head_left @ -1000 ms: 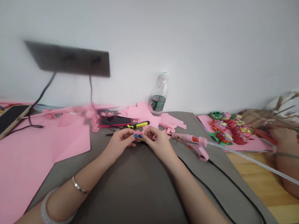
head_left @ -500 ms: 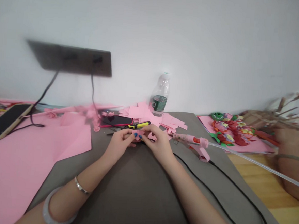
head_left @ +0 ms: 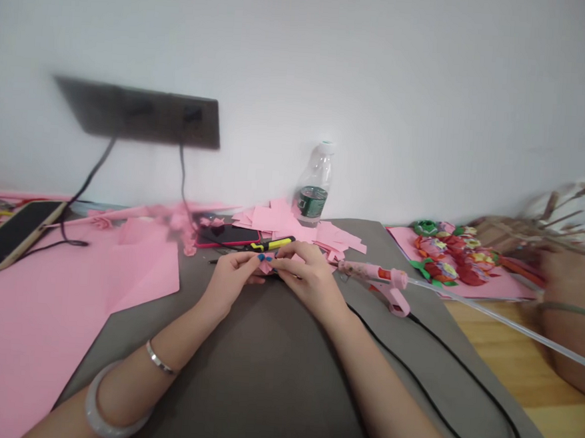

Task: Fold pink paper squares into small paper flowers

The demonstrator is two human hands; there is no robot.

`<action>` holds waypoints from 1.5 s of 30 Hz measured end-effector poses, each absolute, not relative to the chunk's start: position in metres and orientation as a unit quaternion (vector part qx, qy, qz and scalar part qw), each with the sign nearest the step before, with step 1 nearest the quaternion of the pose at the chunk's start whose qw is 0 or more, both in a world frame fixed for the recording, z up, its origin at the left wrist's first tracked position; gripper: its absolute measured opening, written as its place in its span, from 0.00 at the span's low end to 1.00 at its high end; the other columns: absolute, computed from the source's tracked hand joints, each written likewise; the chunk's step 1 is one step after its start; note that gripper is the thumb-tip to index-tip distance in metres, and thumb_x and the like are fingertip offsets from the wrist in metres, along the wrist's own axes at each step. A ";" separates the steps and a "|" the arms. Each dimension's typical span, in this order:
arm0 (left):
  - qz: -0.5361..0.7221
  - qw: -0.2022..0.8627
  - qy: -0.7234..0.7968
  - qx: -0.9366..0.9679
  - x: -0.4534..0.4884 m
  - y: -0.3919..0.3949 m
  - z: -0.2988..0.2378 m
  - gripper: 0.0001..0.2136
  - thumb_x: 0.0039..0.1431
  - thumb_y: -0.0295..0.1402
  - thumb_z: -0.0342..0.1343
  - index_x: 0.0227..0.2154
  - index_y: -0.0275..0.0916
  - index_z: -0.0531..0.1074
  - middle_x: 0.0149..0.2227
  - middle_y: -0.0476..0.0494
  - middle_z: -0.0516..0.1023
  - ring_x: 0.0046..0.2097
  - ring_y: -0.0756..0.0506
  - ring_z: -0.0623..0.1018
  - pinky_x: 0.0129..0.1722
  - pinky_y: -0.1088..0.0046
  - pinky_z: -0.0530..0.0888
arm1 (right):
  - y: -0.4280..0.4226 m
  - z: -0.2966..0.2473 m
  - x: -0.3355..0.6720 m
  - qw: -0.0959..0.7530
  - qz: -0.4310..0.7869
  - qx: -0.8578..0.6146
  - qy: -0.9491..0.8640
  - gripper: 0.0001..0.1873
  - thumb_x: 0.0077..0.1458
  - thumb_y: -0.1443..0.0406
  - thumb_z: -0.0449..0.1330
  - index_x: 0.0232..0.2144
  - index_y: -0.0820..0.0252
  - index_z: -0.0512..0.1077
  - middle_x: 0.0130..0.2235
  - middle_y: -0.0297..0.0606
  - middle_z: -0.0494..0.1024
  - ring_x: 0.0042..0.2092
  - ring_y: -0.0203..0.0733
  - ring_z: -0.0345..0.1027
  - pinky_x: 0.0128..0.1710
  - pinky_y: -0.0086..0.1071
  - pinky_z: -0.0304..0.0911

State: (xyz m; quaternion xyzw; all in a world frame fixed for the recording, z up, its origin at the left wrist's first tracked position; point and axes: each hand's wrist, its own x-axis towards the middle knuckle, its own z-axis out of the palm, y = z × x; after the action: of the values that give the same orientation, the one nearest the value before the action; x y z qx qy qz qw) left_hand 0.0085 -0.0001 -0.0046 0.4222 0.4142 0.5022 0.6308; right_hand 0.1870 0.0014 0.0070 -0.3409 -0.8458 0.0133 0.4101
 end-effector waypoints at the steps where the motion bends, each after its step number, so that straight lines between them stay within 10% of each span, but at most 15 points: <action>1: 0.502 0.631 0.413 0.424 0.008 0.000 -0.005 0.13 0.46 0.43 0.68 0.26 0.36 0.81 0.28 0.46 0.82 0.31 0.51 0.79 0.30 0.80 0.78 | 0.001 0.008 0.187 0.403 0.016 -0.343 -0.848 0.09 0.61 0.71 0.59 0.37 0.54 0.78 0.40 0.42 0.76 0.42 0.43 0.70 0.42 0.39 0.62; 13: 0.492 0.630 0.429 0.422 0.008 0.001 -0.002 0.15 0.44 0.40 0.70 0.33 0.37 0.81 0.32 0.44 0.84 0.37 0.47 0.82 0.32 0.78 0.78 | -0.006 0.015 0.180 0.444 0.179 -0.374 -0.794 0.12 0.55 0.76 0.53 0.35 0.57 0.71 0.38 0.38 0.75 0.41 0.42 0.69 0.42 0.36 0.62; 27: 0.550 0.560 0.421 0.455 0.010 -0.002 -0.004 0.13 0.47 0.40 0.68 0.33 0.37 0.81 0.37 0.42 0.83 0.39 0.45 0.80 0.39 0.70 0.80 | -0.002 0.005 0.171 0.446 0.410 -0.469 -0.643 0.11 0.52 0.57 0.62 0.28 0.60 0.72 0.28 0.35 0.73 0.30 0.37 0.62 0.30 0.31 0.57; 45: 0.503 0.569 0.426 0.491 0.006 0.001 -0.002 0.15 0.47 0.45 0.67 0.29 0.36 0.79 0.27 0.46 0.81 0.30 0.47 0.81 0.33 0.73 0.79 | -0.004 0.007 0.173 0.436 0.353 -0.472 -0.679 0.08 0.54 0.61 0.57 0.27 0.60 0.68 0.28 0.33 0.69 0.29 0.37 0.60 0.30 0.31 0.56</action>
State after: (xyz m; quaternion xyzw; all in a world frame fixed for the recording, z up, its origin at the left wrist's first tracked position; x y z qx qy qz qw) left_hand 0.0056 0.0014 -0.0025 0.4910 0.4257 0.5034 0.5695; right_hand 0.1727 -0.0044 0.0071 -0.4724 -0.6795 0.3531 0.4365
